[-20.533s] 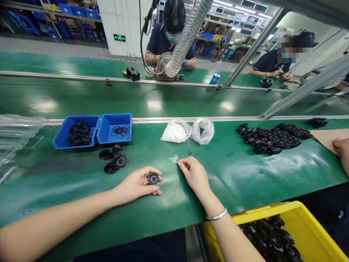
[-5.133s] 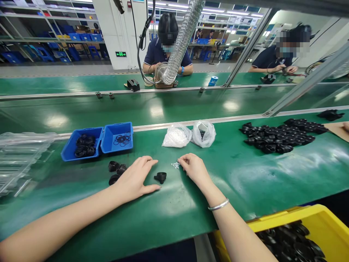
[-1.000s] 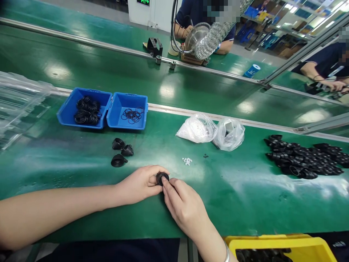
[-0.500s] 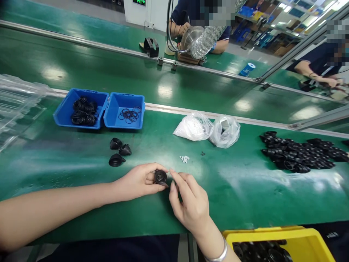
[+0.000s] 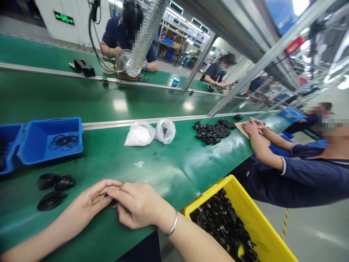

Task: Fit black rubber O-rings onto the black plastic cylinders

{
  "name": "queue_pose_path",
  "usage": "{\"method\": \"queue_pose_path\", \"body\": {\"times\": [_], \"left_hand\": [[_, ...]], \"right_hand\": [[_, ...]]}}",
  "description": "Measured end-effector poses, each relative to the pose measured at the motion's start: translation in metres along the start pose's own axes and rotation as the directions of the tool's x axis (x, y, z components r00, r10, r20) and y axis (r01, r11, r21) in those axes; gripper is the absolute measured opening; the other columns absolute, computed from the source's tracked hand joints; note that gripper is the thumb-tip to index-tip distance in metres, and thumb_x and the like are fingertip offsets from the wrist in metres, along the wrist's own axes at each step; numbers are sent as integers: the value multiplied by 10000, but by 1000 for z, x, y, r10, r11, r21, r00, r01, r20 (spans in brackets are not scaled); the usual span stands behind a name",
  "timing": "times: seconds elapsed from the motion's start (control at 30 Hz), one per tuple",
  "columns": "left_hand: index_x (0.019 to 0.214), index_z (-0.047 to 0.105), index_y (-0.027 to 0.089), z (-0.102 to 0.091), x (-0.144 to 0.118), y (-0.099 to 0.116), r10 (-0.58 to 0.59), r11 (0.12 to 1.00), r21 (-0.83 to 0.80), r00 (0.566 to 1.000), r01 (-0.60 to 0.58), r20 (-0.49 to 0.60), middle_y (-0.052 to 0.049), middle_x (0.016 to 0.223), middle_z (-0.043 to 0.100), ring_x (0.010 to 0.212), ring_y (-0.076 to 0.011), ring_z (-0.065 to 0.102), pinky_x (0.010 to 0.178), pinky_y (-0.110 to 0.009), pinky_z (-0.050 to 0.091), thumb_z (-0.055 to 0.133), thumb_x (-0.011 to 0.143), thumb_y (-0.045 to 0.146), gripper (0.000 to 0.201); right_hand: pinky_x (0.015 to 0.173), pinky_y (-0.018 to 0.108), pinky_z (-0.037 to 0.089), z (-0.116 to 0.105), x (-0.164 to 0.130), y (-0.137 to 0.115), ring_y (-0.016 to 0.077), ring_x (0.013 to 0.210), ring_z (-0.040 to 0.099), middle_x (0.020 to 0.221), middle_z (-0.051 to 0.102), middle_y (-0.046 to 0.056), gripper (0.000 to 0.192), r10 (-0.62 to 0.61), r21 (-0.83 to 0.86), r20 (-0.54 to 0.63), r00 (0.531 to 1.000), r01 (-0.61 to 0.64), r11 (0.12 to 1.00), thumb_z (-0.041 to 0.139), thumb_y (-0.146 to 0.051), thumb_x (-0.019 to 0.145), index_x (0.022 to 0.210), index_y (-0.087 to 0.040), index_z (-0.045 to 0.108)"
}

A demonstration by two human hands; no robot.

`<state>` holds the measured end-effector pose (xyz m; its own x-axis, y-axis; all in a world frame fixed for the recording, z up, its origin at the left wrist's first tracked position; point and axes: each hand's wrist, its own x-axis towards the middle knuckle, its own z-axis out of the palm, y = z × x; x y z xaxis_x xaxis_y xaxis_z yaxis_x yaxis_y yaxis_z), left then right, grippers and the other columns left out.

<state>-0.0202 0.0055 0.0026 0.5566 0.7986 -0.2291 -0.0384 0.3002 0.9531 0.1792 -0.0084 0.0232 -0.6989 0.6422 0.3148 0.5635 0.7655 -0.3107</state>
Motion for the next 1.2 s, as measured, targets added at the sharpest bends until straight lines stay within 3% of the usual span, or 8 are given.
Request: {"method": "queue_pose_path", "body": {"times": [0.27,0.37,0.43,0.57,0.73,0.83,1.07,1.2], "left_hand": [[1289,476,259,4,-5,-22,-27,994,103,999,29,-19,-84,1356,556,1209,-249,580,1000,-322,503,579,880,468,470],[1369,406,310,7,-7,-26,-37,996,85,999,38,-21,-74,1449,467,1207,-252,587,1000,-340,512,562,894,493,532],[1352,430,313,7,-7,-26,-46,994,98,999,46,1,-80,1438,473,1186,-258,602,962,-342,540,546,900,514,509],[1317,473,307,2,-4,-25,-69,987,153,994,56,80,-82,1380,523,1197,-253,593,964,-331,542,515,916,531,461],[1274,509,280,-1,-2,-27,-94,980,185,990,74,103,-82,1369,534,1202,-247,585,970,-311,533,478,928,550,440],[1256,522,258,0,0,-28,-88,978,198,991,66,102,-92,1344,550,1185,-247,594,951,-305,540,464,933,552,440],[1219,560,238,1,-1,-25,-87,971,229,991,62,102,-93,1280,595,1167,-237,601,950,-288,534,464,929,560,443],[1203,584,238,2,-3,-21,-94,963,262,991,66,94,-89,1206,646,1113,-226,631,933,-267,535,484,916,568,449]], "right_hand": [[575,289,456,0,1,-4,150,762,621,999,658,39,268,-70,-179,97,993,86,980,439,-337,978,1158,-171,548],[615,253,470,-12,-12,16,149,756,643,893,677,7,318,187,-75,11,982,-186,980,568,-436,902,1135,-220,575],[595,234,470,-25,-28,45,136,676,632,786,655,-20,368,490,-23,-133,861,-497,867,639,-458,843,1129,-237,576],[557,269,474,-56,-67,123,148,570,587,640,574,-40,332,743,-15,-351,570,-797,604,594,-399,896,1113,-149,561],[732,346,551,-79,-104,196,163,808,643,968,647,48,300,820,51,-527,223,-955,293,571,-342,945,1163,-137,574],[810,394,553,-81,-111,213,196,945,635,1138,616,82,321,811,87,-575,108,-977,192,573,-340,945,1203,-150,566],[899,451,518,-74,-109,209,231,1064,600,1238,579,95,349,801,9,-582,140,-984,178,590,-334,933,1235,-161,557],[1046,591,350,-68,-105,206,371,1361,340,1527,291,127,437,781,-51,-612,124,-992,117,580,-353,924,1339,-232,517]]}}
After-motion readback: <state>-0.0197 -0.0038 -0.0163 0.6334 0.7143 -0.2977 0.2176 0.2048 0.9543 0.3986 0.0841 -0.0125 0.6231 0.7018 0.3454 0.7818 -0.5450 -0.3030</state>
